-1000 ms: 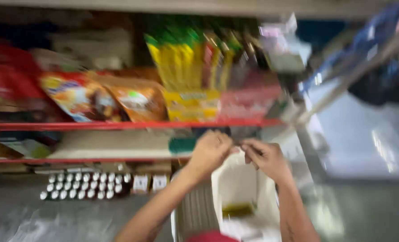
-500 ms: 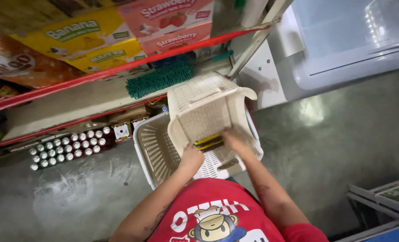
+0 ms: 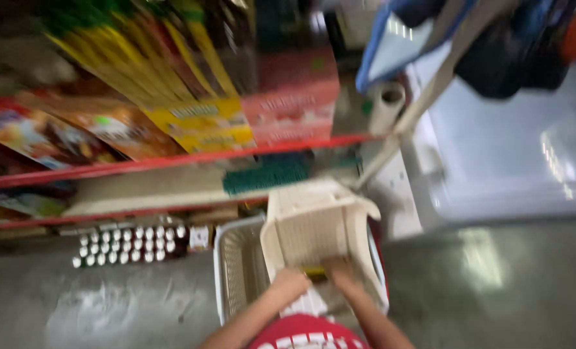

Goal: The person is restocking and organizing snack and beverage packets on grocery store shelves.

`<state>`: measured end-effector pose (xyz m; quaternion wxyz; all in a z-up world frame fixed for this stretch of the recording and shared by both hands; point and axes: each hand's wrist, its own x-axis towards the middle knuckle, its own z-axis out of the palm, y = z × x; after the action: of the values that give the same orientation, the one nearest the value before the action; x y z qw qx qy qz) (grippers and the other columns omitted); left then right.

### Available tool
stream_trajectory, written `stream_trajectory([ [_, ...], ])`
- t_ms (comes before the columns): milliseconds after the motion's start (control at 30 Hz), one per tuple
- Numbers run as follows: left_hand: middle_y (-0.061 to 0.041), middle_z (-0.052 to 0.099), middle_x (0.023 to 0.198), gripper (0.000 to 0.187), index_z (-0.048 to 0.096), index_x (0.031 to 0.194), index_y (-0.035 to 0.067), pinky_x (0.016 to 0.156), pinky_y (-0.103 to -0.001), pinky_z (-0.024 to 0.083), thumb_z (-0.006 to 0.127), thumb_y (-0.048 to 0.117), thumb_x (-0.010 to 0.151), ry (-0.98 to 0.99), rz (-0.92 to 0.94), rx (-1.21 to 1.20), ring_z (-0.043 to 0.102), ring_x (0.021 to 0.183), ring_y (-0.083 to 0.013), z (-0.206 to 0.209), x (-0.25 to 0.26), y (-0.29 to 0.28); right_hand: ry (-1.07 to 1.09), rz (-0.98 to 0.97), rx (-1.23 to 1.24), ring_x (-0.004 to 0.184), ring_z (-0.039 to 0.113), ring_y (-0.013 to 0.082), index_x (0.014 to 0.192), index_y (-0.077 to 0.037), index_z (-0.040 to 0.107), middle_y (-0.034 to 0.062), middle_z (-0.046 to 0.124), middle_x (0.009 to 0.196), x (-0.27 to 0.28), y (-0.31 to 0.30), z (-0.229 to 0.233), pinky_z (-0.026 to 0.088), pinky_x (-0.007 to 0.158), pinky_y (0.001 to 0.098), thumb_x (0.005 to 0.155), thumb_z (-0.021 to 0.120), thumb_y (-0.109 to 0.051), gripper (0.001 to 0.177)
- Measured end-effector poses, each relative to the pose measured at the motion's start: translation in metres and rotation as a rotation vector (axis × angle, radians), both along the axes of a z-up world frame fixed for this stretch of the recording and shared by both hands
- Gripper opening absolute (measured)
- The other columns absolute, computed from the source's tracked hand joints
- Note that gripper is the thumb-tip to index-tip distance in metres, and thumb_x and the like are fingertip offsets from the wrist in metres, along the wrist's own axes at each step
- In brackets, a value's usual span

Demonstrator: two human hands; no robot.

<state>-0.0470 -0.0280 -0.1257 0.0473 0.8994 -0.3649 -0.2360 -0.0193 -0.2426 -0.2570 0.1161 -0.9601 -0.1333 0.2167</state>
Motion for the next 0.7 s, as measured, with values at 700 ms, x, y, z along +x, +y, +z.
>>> stream_trajectory([
  [700, -0.018, 0.071, 0.092, 0.027, 0.070, 0.101, 0.005, 0.068, -0.045, 0.053, 0.070, 0.031, 0.095, -0.217, 0.369, -0.987, 0.068, 0.082, -0.0387, 0.300, 0.072, 0.041, -0.055, -0.398, 1.446, 0.068, 0.058, 0.0121, 0.120, -0.001, 0.069, 0.0031, 0.068, 0.090, 0.048, 0.059, 0.387, 0.048, 0.057, 0.0275, 0.091, 0.074, -0.004, 0.030],
])
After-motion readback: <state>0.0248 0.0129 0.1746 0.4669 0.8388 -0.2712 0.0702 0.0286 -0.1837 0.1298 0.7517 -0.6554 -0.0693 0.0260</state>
